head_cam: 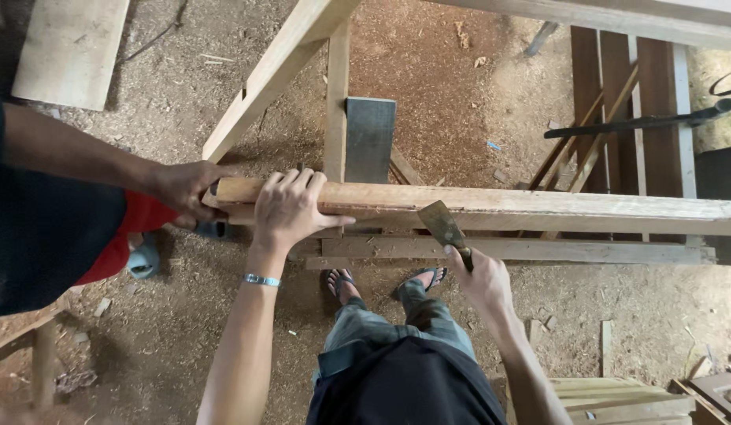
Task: The person scrapes a wooden beam with a tool and sands it by hand to refine the surface.
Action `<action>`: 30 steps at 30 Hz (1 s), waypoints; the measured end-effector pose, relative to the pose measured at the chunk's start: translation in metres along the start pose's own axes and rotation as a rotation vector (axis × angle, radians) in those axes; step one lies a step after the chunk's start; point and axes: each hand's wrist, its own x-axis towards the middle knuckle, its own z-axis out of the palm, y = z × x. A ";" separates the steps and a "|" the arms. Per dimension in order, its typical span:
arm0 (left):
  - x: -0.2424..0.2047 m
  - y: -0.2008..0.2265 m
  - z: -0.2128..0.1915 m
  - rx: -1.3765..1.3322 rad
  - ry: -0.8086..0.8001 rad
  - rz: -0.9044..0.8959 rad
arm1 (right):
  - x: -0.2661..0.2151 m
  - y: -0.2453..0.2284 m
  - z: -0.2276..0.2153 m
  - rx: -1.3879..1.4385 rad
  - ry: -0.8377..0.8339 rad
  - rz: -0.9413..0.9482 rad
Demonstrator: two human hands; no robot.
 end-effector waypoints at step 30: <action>-0.037 0.021 -0.011 0.013 0.094 -0.005 | 0.002 0.026 -0.056 0.358 0.252 -0.044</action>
